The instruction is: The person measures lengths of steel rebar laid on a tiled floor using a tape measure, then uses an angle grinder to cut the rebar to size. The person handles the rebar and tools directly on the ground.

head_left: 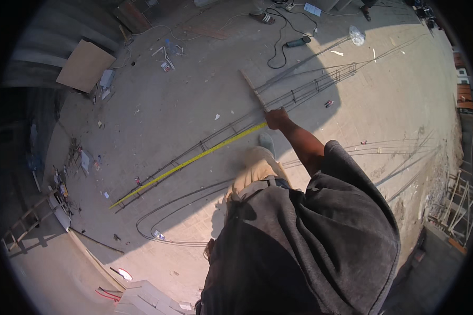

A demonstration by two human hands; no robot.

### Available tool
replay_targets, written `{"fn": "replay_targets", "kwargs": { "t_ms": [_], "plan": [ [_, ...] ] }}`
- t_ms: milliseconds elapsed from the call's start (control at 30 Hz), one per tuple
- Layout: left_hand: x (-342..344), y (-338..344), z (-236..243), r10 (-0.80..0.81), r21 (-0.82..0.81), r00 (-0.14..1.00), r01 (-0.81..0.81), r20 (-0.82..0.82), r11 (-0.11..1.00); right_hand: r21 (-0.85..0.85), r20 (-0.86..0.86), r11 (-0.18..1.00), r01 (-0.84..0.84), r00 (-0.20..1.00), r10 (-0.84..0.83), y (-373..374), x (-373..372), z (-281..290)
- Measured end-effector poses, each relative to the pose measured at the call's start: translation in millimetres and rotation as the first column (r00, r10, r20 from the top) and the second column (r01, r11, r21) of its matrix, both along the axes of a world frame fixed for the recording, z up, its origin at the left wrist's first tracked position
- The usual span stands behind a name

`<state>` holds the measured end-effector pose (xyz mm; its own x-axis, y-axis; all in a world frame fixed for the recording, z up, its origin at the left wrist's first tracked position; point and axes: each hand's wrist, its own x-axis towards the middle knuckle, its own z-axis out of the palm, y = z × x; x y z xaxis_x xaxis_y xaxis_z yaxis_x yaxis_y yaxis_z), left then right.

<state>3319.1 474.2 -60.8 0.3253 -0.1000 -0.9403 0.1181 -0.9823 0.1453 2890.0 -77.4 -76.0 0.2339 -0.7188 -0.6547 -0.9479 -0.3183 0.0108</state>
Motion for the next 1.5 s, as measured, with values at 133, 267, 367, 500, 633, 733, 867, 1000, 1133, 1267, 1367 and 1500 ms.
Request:
{"fn": "replay_targets", "kwargs": {
  "t_ms": [133,267,367,500,633,733,867,1000,1133,1267,1367,1500],
  "plan": [
    [-11.1,-78.9,-14.5,-0.267,0.024,0.964,0.267,0.016,0.963,-0.026,0.024,0.999,0.043,0.999,-0.043,-15.7,-91.1,8.2],
    [-73.2,-214.8,-65.0,-0.558,-0.033,0.83,0.558,0.002,0.829,0.023,0.037,0.999,0.043,0.998,-0.044,-26.3,-175.7,9.2],
    [-163.5,-355.0,-70.3,-0.709,-0.123,0.704,0.708,0.04,0.695,0.072,0.08,0.997,0.029,0.996,-0.035,-41.6,-201.7,25.3],
    [-331.3,-533.3,-75.5,-0.827,-0.362,0.551,0.798,0.113,0.482,0.089,0.175,0.995,0.038,0.983,-0.054,-54.9,-248.1,46.7],
    [-501.7,-654.9,-34.7,-0.861,-0.552,0.48,0.769,0.167,0.322,0.027,0.251,0.999,-0.036,0.968,0.028,-74.9,-249.1,78.3],
    [-579.3,-695.8,-9.6,-0.871,-0.609,0.456,0.748,0.184,0.264,-0.065,0.299,0.998,0.006,0.954,0.013,-88.3,-240.6,100.1],
    [-634.0,-700.8,-15.6,-0.897,-0.574,0.411,0.779,0.162,0.253,-0.161,0.257,0.985,0.065,0.966,-0.022,-120.6,-270.5,89.2],
    [-633.9,-675.6,-53.9,-0.899,-0.418,0.424,0.841,0.111,0.344,-0.17,0.291,0.976,0.137,0.953,-0.083,-172.2,-362.0,84.2],
    [-623.5,-638.2,-77.6,-0.861,-0.188,0.505,0.853,0.056,0.488,-0.139,0.276,0.985,0.099,0.96,-0.057,-207.2,-469.4,72.1],
    [-631.8,-587.5,-76.9,-0.78,-0.07,0.625,0.78,0.036,0.622,-0.086,0.246,0.991,0.106,0.966,-0.081,-228.6,-588.9,55.7],
    [-669.2,-567.6,-54.9,-0.697,-0.049,0.716,0.697,0.021,0.715,0.043,0.185,0.992,0.117,0.975,-0.123,-250.6,-690.7,51.2],
    [-712.3,-556.0,-49.8,-0.607,-0.083,0.791,0.612,0.075,0.787,0.12,0.155,0.988,0.103,0.981,-0.121,-290.4,-813.5,28.8]
  ]
}}
